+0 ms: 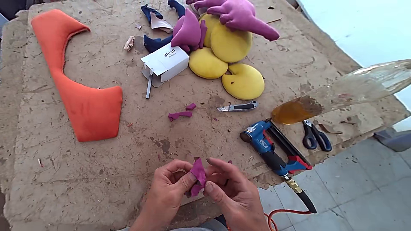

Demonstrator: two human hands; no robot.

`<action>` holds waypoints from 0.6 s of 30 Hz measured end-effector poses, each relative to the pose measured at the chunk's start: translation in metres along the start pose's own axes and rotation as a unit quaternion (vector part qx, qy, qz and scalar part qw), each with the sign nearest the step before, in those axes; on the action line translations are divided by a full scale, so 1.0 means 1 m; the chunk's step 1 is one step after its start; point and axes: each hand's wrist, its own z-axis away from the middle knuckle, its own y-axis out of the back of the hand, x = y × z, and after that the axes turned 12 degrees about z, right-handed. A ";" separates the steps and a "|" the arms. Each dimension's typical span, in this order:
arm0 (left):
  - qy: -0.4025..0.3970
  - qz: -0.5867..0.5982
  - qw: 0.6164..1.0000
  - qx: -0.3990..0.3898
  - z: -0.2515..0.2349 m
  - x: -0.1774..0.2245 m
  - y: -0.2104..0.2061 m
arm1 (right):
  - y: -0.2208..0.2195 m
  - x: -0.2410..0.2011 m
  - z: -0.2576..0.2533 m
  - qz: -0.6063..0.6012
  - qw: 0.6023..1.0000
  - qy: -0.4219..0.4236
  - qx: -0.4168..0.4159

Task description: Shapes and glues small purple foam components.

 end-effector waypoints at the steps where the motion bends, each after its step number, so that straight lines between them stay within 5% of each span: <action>1: -0.018 -0.030 0.999 0.000 0.001 0.000 0.000 | 0.000 -0.001 0.001 -0.004 1.000 -0.012 0.002; 5: -0.025 -0.051 0.997 -0.058 0.008 0.001 0.003 | 0.000 -0.004 0.001 -0.023 0.999 -0.045 0.019; 10: 0.023 0.019 1.000 0.006 0.014 0.005 -0.008 | 0.002 -0.017 -0.005 -0.046 0.996 -0.073 -0.012; 14: 0.078 0.111 0.989 0.062 0.011 0.009 -0.018 | 0.009 -0.019 -0.006 0.045 0.998 0.005 -0.031; 18: 0.030 0.042 0.997 0.063 0.009 0.004 -0.033 | 0.012 -0.021 -0.004 0.168 0.982 0.088 0.023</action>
